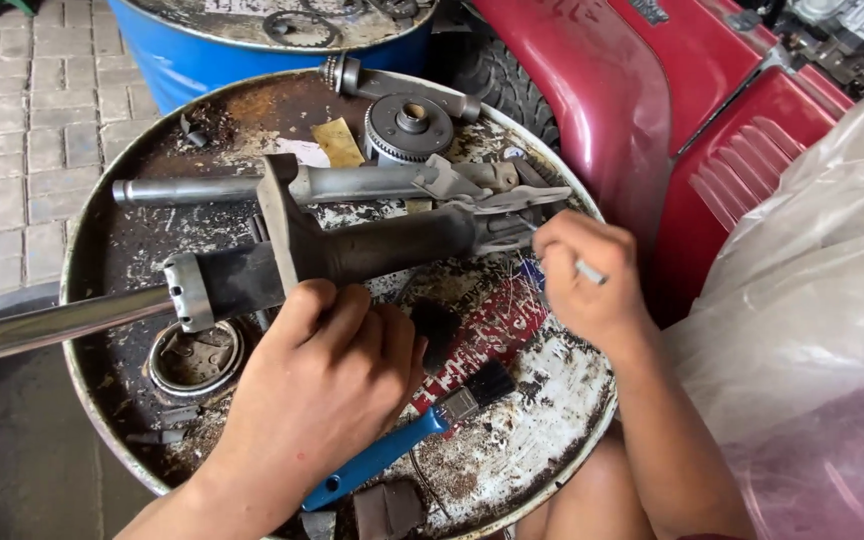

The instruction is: The person uses a small brush to scrub a metal component resting on a barrel lid. They rotate the part to access different areas and continue scrubbing the surface and edges.

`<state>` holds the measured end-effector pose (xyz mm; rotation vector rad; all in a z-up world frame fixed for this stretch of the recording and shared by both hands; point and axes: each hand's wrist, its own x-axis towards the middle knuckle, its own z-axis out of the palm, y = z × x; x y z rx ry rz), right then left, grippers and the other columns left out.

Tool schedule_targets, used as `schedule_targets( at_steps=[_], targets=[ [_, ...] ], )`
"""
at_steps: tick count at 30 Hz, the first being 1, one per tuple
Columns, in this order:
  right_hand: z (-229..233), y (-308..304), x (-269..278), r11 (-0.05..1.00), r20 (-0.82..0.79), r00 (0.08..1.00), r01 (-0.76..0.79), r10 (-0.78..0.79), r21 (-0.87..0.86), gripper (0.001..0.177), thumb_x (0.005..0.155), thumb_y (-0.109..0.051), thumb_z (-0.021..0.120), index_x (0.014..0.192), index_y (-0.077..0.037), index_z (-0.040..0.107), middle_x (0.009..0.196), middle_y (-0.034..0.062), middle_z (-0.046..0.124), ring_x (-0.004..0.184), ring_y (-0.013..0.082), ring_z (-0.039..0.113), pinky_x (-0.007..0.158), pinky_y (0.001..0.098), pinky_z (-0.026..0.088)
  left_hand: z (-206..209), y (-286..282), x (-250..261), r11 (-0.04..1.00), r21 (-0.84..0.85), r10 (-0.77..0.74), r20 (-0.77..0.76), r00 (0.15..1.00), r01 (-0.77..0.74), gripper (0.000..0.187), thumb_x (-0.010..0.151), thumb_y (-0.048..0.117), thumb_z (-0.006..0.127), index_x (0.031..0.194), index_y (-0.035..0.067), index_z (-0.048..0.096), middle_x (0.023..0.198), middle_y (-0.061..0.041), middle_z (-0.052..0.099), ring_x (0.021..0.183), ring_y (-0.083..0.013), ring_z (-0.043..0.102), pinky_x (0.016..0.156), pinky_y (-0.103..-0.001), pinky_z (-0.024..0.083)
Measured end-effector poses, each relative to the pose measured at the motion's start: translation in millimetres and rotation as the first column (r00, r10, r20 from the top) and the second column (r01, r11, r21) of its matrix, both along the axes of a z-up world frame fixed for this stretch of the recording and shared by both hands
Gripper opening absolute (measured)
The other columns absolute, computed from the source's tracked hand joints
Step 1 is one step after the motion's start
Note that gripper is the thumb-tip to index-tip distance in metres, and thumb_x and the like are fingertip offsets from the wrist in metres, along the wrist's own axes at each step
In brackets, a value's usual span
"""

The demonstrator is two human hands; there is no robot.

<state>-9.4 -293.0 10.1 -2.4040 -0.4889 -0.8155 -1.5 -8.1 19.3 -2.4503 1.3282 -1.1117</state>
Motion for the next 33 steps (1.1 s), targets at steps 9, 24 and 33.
schedule_targets(
  at_steps=[9,24,33],
  targets=[
    [3.8,0.3,-4.6,0.997,-0.045,0.997,0.067,-0.065,0.032,0.024,0.087,0.010,0.037,0.071,0.000,0.052,0.066,0.0072,0.054,0.062,0.0164,0.059,0.055,0.0275,0.039,1.2,-1.2,-2.1,1.000,-0.019,-0.003,0.020,1.000,0.003,0.041,0.107,0.038,0.059,0.072,0.017,0.059,0.064,0.000,0.053,0.071,-0.0205,0.051,0.074,-0.034,0.037],
    [12.1,1.4,-12.2,0.984,0.009,0.993,-0.122,0.121,0.130,0.025,0.081,0.017,0.032,0.069,0.006,0.051,0.064,0.0153,0.057,0.056,0.0222,0.056,0.050,0.0285,0.042,6.6,-1.0,-3.1,0.995,-0.080,-0.052,0.062,0.997,0.057,0.031,0.101,0.013,0.052,0.071,0.015,0.058,0.063,-0.002,0.046,0.065,-0.0207,0.044,0.071,-0.032,0.038],
    [12.0,21.4,-2.9,0.964,0.067,0.996,-0.034,0.054,-0.263,0.022,0.089,0.016,0.043,0.076,0.002,0.055,0.071,0.0103,0.051,0.062,0.0246,0.048,0.058,0.0362,0.036,7.7,-0.7,-3.4,0.995,-0.057,-0.078,0.024,0.997,0.079,0.034,0.100,0.008,0.048,0.068,0.018,0.053,0.062,-0.001,0.044,0.064,-0.0206,0.042,0.071,-0.032,0.037]
  ],
)
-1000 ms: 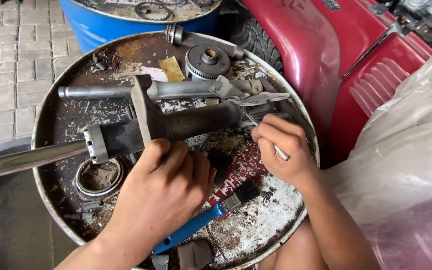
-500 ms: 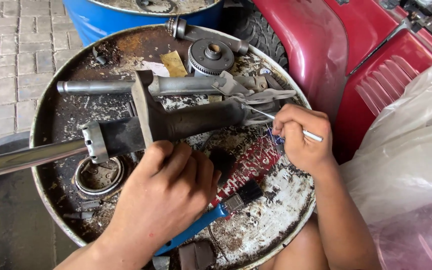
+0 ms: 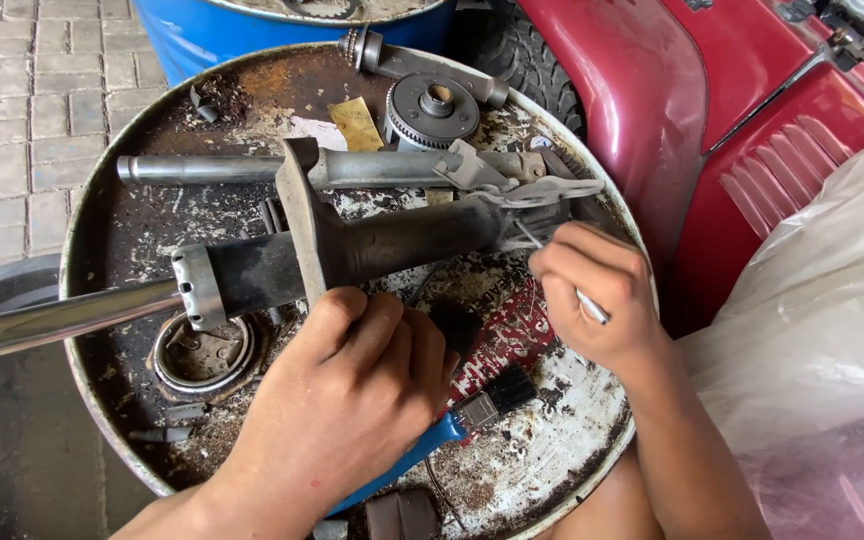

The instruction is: The person uses a small brush to scrub a metal component resting on a barrel lid. They rotate the part to access different areas and continue scrubbing the surface and edges.

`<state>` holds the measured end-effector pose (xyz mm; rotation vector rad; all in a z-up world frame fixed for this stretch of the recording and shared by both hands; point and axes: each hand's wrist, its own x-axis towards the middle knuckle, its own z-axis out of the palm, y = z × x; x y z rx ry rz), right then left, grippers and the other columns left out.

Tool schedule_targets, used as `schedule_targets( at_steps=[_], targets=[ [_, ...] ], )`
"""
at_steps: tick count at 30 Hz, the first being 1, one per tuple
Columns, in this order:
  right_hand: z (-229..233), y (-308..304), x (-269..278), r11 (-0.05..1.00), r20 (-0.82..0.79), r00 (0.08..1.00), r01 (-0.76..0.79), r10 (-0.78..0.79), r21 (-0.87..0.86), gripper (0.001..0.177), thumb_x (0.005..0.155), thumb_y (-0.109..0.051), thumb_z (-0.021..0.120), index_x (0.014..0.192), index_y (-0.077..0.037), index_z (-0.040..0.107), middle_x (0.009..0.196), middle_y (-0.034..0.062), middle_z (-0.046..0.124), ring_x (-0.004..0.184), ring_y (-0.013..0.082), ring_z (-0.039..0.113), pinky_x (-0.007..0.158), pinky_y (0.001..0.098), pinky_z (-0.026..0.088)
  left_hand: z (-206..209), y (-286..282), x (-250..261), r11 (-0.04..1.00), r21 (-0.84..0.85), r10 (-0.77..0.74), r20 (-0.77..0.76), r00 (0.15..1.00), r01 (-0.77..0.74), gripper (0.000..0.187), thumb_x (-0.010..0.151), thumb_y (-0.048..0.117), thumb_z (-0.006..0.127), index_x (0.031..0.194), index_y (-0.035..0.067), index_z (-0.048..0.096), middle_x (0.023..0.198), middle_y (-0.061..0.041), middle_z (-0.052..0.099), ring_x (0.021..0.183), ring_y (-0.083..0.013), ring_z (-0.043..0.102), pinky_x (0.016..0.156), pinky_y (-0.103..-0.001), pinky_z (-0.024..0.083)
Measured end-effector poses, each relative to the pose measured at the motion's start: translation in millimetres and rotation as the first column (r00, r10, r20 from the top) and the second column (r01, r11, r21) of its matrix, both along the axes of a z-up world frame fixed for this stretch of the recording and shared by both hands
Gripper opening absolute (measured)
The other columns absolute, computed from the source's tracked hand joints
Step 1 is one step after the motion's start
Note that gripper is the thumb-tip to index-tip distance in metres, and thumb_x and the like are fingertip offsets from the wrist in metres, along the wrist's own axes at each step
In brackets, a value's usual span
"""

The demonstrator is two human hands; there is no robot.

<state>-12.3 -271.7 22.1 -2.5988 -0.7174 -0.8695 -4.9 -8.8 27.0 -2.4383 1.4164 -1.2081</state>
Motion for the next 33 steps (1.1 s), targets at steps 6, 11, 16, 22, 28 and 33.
schedule_targets(
  at_steps=[6,11,16,22,28,33],
  targets=[
    [-9.2,-35.0,3.4,0.987,-0.099,0.989,0.119,-0.108,0.110,0.025,0.088,0.018,0.039,0.076,0.004,0.056,0.072,0.0098,0.054,0.067,0.0197,0.052,0.060,0.0308,0.037,-1.7,-1.5,-0.9,0.999,-0.027,0.027,-0.016,1.000,-0.027,0.041,0.107,0.028,0.056,0.068,0.017,0.055,0.062,-0.001,0.045,0.067,-0.0207,0.044,0.073,-0.033,0.039],
    [-3.2,-0.9,-5.2,0.997,-0.164,0.983,-0.081,0.083,0.021,0.020,0.097,0.008,0.046,0.089,0.002,0.063,0.083,0.0112,0.047,0.071,0.0248,0.049,0.067,0.0352,0.039,0.3,-2.5,-0.8,0.999,0.033,0.017,-0.037,0.999,-0.016,0.030,0.097,0.011,0.053,0.068,0.018,0.054,0.060,-0.001,0.046,0.066,-0.0219,0.046,0.070,-0.035,0.036],
    [-10.4,-39.3,3.0,0.991,-0.182,0.983,0.009,0.016,0.133,0.024,0.094,0.013,0.042,0.078,0.003,0.057,0.078,0.0097,0.054,0.066,0.0190,0.049,0.059,0.0327,0.036,-3.8,-1.6,0.3,1.000,0.031,-0.001,-0.084,0.996,0.004,0.026,0.090,0.007,0.056,0.067,0.017,0.054,0.056,-0.003,0.048,0.071,-0.0235,0.047,0.071,-0.036,0.038],
    [-6.8,-21.9,4.5,0.985,-0.203,0.970,-0.105,0.131,0.135,0.023,0.093,0.011,0.042,0.078,0.001,0.056,0.079,0.0087,0.048,0.068,0.0197,0.046,0.058,0.0332,0.032,-3.3,-2.5,1.9,0.999,0.033,-0.033,-0.128,0.991,0.037,0.024,0.091,0.011,0.059,0.068,0.017,0.058,0.058,-0.003,0.055,0.074,-0.0250,0.051,0.074,-0.039,0.038],
    [-13.0,-27.0,7.4,0.991,-0.158,0.985,-0.052,0.072,0.125,0.024,0.091,0.014,0.040,0.074,0.002,0.053,0.077,0.0094,0.050,0.066,0.0188,0.046,0.058,0.0322,0.033,-0.9,-1.2,1.3,0.997,0.053,-0.049,-0.165,0.985,0.058,0.022,0.089,0.012,0.062,0.067,0.017,0.059,0.058,-0.003,0.056,0.076,-0.0262,0.053,0.075,-0.041,0.039],
    [-4.9,-36.9,6.3,0.980,-0.217,0.967,-0.096,0.133,0.173,0.024,0.092,0.011,0.041,0.074,0.000,0.051,0.076,0.0092,0.049,0.067,0.0205,0.047,0.060,0.0344,0.033,-0.2,-0.3,1.7,0.995,0.072,-0.060,-0.169,0.984,0.073,0.022,0.087,0.013,0.063,0.067,0.018,0.059,0.058,-0.003,0.058,0.075,-0.0260,0.053,0.074,-0.041,0.039]
  ],
)
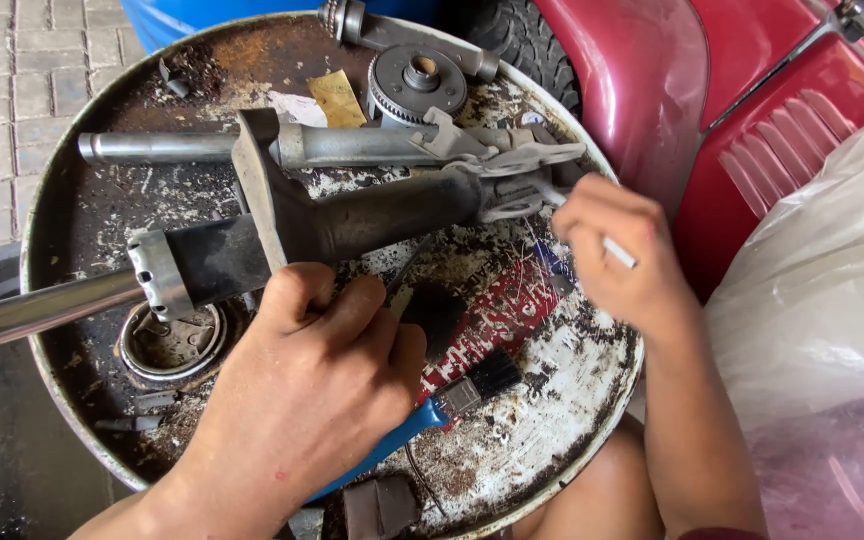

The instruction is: The person uses a small brush to scrub a metal component resting on a barrel lid. They rotate the part to access different areas and continue scrubbing the surface and edges.

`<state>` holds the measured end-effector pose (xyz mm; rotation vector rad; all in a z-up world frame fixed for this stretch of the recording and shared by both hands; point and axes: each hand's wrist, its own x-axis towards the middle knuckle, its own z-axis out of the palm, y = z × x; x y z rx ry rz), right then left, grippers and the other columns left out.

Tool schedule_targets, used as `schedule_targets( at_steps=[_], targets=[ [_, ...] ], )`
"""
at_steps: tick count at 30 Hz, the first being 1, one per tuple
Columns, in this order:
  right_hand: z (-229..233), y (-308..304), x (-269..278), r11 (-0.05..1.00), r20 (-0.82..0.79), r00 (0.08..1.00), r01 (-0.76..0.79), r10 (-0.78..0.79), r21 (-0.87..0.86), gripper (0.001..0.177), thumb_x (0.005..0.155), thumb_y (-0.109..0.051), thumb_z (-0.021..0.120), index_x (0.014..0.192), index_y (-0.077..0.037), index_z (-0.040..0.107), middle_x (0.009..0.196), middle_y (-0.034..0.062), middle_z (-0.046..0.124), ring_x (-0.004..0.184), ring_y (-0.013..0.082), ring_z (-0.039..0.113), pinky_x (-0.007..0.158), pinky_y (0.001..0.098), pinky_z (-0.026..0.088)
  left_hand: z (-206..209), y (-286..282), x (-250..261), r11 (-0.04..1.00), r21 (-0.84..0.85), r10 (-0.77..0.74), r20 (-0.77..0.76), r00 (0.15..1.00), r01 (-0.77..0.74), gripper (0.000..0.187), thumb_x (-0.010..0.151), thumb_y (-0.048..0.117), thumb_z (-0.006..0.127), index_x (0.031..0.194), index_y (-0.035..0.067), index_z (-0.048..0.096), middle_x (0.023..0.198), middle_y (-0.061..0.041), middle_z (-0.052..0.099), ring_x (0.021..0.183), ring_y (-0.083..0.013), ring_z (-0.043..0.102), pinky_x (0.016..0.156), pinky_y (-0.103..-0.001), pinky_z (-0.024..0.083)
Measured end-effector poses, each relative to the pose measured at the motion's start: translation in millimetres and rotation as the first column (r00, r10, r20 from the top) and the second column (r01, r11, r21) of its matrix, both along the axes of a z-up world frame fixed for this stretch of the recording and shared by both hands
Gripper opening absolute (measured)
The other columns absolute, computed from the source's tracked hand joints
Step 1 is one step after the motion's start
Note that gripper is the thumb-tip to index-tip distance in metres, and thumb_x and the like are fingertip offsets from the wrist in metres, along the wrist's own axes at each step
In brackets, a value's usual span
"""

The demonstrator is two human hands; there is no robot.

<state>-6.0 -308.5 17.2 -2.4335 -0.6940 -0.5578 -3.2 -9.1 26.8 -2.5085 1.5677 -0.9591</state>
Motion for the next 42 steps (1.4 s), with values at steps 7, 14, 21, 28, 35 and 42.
schedule_targets(
  at_steps=[7,14,21,28,35,42],
  targets=[
    [2.7,12.1,4.2,0.998,0.043,0.998,-0.052,0.054,-0.038,0.025,0.091,0.013,0.039,0.073,0.001,0.052,0.075,0.0107,0.051,0.066,0.0208,0.047,0.058,0.0340,0.033,1.0,-0.5,1.4,1.000,-0.002,0.003,0.018,1.000,-0.003,0.025,0.087,0.009,0.064,0.065,0.017,0.057,0.058,-0.004,0.055,0.072,-0.0266,0.050,0.071,-0.041,0.037],
    [-5.9,7.9,2.6,0.998,0.048,0.999,-0.019,0.022,-0.059,0.026,0.091,0.016,0.039,0.073,0.002,0.051,0.074,0.0099,0.049,0.065,0.0196,0.046,0.056,0.0332,0.033,-1.0,0.1,0.7,0.999,0.039,0.009,0.019,1.000,-0.010,0.022,0.087,0.012,0.067,0.068,0.017,0.060,0.058,-0.004,0.059,0.072,-0.0249,0.052,0.074,-0.040,0.037],
    [-22.8,-30.0,14.1,0.993,0.115,0.987,0.111,-0.108,-0.025,0.030,0.088,0.019,0.037,0.071,-0.002,0.048,0.070,0.0091,0.052,0.058,0.0161,0.046,0.050,0.0265,0.032,0.8,1.0,1.4,1.000,0.014,0.019,0.050,0.999,-0.020,0.022,0.089,0.009,0.067,0.070,0.017,0.059,0.061,-0.003,0.059,0.074,-0.0245,0.052,0.076,-0.039,0.039],
    [-5.7,-7.5,4.6,0.998,0.084,0.994,0.069,-0.070,0.009,0.025,0.090,0.018,0.037,0.073,0.003,0.048,0.073,0.0110,0.049,0.064,0.0194,0.044,0.058,0.0325,0.031,2.0,2.2,0.4,0.999,0.034,0.006,0.030,1.000,-0.007,0.024,0.090,0.010,0.066,0.068,0.016,0.058,0.062,-0.004,0.059,0.075,-0.0248,0.051,0.075,-0.040,0.039],
    [0.5,16.6,2.3,0.999,0.046,0.998,-0.033,0.032,0.032,0.024,0.091,0.015,0.039,0.075,0.003,0.052,0.076,0.0123,0.051,0.066,0.0220,0.047,0.062,0.0353,0.034,2.7,2.7,-0.5,0.999,0.048,0.010,0.040,0.999,-0.012,0.024,0.090,0.011,0.065,0.069,0.016,0.058,0.061,-0.005,0.058,0.074,-0.0245,0.050,0.076,-0.040,0.038],
    [1.9,15.6,-0.1,0.998,0.146,0.988,0.061,-0.058,-0.018,0.026,0.092,0.017,0.039,0.073,0.002,0.050,0.072,0.0116,0.052,0.064,0.0227,0.048,0.061,0.0365,0.035,3.9,2.4,-0.6,0.999,0.048,0.015,0.059,0.998,-0.018,0.024,0.092,0.010,0.063,0.070,0.016,0.056,0.061,-0.006,0.057,0.074,-0.0248,0.049,0.075,-0.039,0.038]
  ],
)
